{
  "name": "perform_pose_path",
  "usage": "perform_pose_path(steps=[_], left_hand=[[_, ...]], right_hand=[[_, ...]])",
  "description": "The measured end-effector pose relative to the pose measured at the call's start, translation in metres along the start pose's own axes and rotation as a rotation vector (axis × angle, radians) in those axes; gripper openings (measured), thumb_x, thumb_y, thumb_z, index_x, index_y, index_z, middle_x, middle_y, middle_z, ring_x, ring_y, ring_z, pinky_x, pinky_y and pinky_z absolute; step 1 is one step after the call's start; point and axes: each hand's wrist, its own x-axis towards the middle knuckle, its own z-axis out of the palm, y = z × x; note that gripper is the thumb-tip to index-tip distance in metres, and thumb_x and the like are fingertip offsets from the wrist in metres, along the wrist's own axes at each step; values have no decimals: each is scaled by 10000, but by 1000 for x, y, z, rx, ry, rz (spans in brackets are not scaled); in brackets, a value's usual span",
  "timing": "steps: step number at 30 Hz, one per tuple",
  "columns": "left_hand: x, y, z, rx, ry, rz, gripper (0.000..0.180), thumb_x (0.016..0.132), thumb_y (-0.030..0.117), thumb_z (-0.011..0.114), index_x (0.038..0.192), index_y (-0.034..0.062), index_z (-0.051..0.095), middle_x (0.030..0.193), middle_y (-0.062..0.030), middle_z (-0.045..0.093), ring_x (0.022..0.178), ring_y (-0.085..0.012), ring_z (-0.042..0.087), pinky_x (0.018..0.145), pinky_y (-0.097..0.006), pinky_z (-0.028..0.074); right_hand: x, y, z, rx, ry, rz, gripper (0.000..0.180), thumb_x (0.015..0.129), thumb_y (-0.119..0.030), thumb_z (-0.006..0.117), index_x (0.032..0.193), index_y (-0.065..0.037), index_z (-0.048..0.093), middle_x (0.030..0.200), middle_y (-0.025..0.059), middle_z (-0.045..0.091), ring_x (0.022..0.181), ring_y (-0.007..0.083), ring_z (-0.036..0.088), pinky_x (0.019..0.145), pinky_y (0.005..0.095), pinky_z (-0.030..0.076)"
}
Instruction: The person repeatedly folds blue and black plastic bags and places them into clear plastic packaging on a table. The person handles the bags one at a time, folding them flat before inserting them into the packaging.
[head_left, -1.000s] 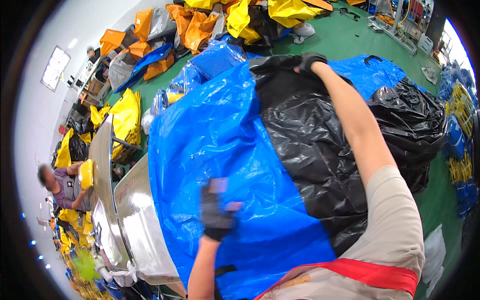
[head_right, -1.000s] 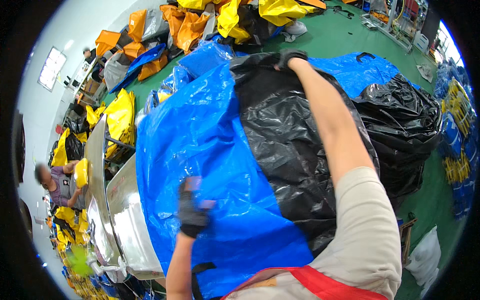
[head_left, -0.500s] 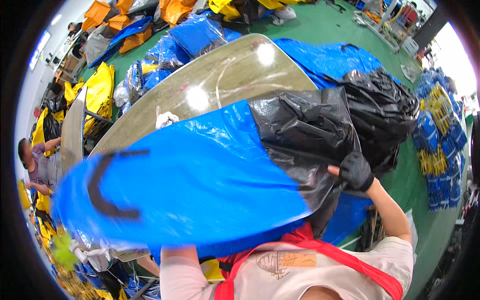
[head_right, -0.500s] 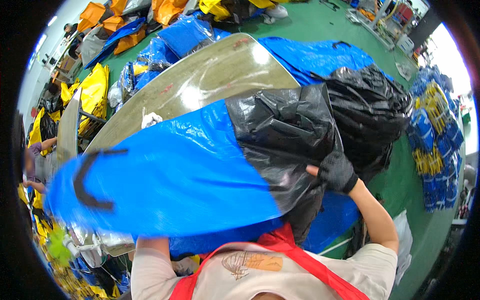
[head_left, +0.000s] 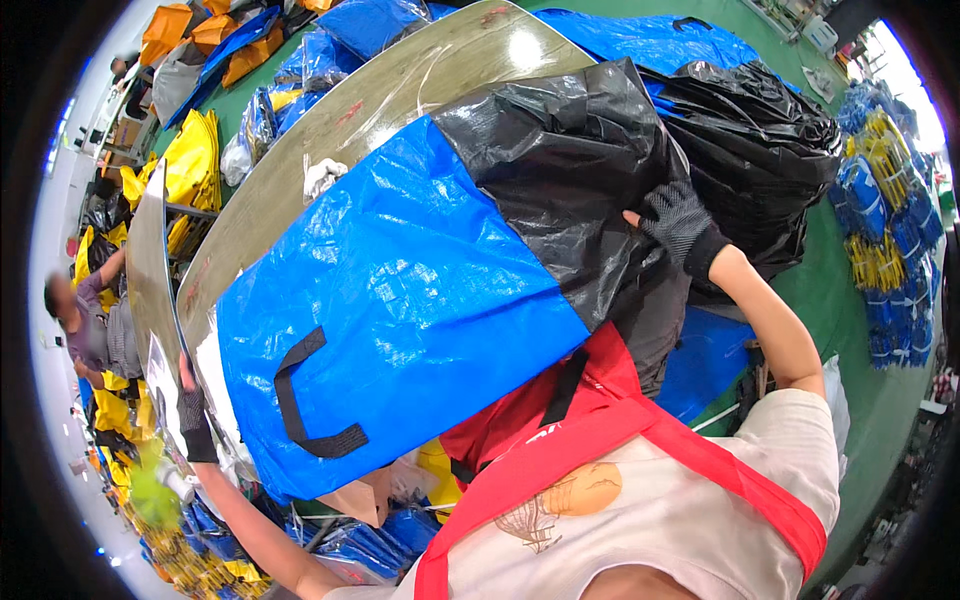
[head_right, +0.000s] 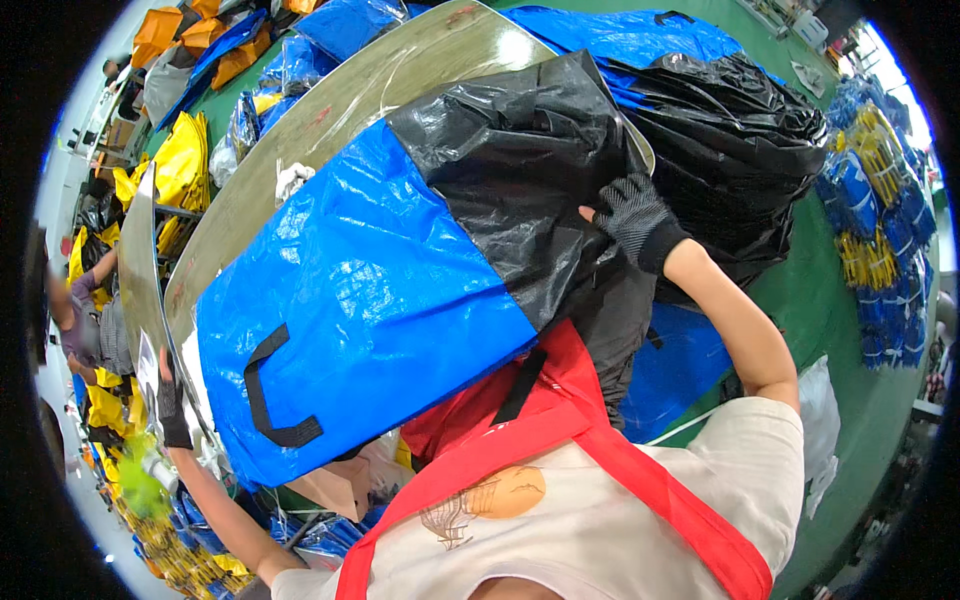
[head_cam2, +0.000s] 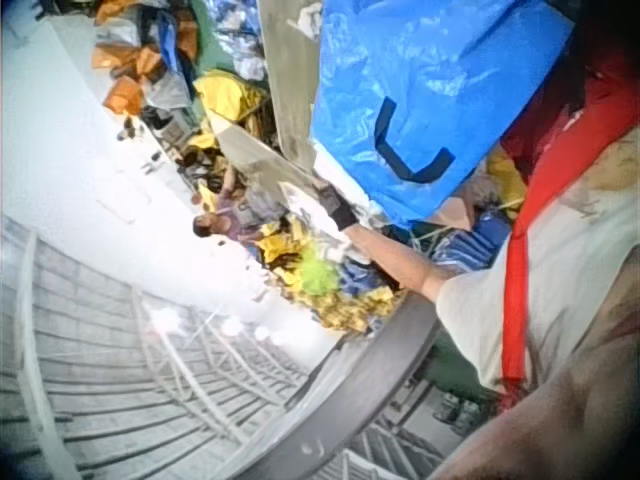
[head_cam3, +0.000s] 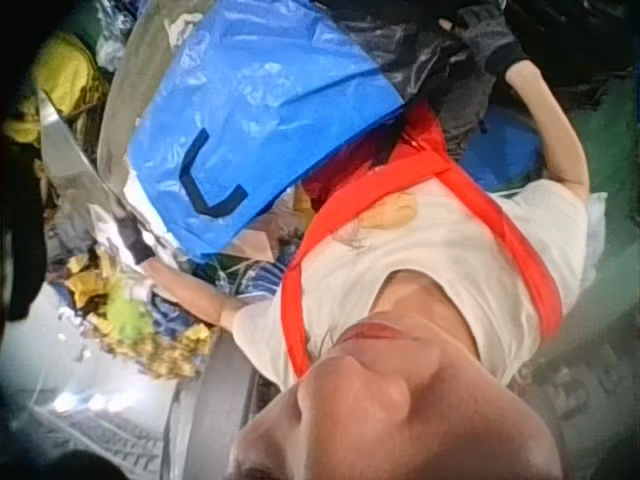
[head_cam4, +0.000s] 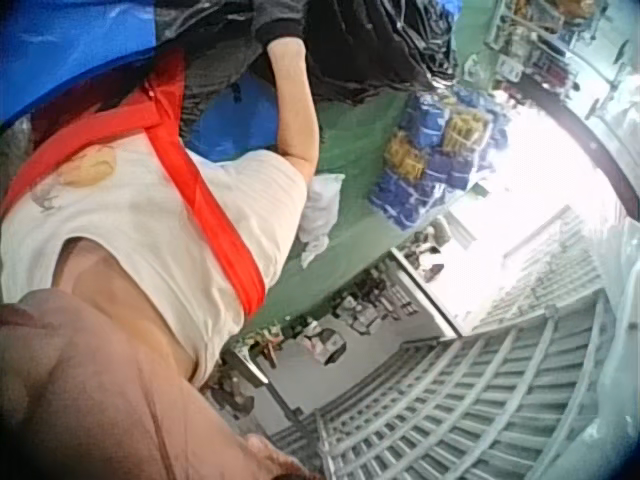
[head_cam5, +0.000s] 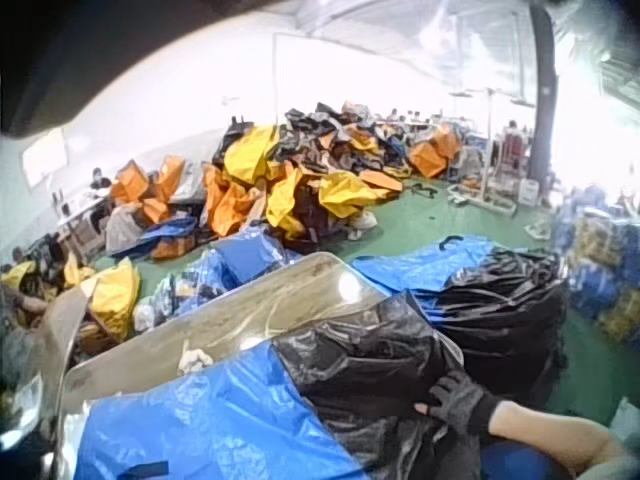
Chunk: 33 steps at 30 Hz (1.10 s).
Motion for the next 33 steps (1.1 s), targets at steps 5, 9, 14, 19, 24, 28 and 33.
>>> perform_pose_path(steps=[5,9,14,19,24,28,33], left_hand=[[43,104,129,715,-99,371,794,838,560,539,1464,150,272,1535,-151,186,1390,-404,193,1079,-601,144],[65,1,196,721,101,365,889,763,654,531,1465,177,269,1535,-180,158,1397,-437,130,1055,-661,62],[53,12,179,686,-68,276,794,811,562,556,1448,158,307,1515,-190,213,1389,-432,168,1076,-631,87],[116,216,178,205,43,950,714,855,604,475,1388,135,405,1430,-217,360,1332,-453,283,1091,-595,126],[133,290,306,196,-351,1232,780,766,681,463,1395,226,394,1474,-209,287,1381,-418,205,1017,-698,78],[85,307,355,201,-215,1381,608,829,530,477,1368,250,441,1455,-200,332,1375,-391,243,1032,-675,112],[98,243,315,142,-481,1327,524,866,421,481,1355,231,465,1452,-196,339,1366,-387,269,1064,-622,159]], right_hand=[[75,13,-104,571,142,68,761,703,-521,707,1329,-143,499,1231,143,554,1197,341,474,1031,438,349],[102,-8,19,285,86,241,828,713,-619,630,1376,-162,438,1457,208,306,1375,383,207,1101,559,112],[54,-52,-56,873,407,45,721,716,-564,633,1342,-240,481,1363,158,447,1310,366,334,1091,560,136],[-27,-114,1,345,296,111,370,788,-294,633,1156,-255,625,1149,65,621,1100,293,553,1006,599,273],[20,-59,-126,508,378,-75,130,770,-229,661,833,-118,685,837,108,656,791,285,626,756,420,492],[128,13,-120,441,-240,84,219,778,-269,597,875,-96,690,860,179,653,835,346,636,728,413,505],[159,54,15,612,-477,201,524,813,-583,531,1045,-140,690,1116,183,631,1048,379,579,933,442,423]])
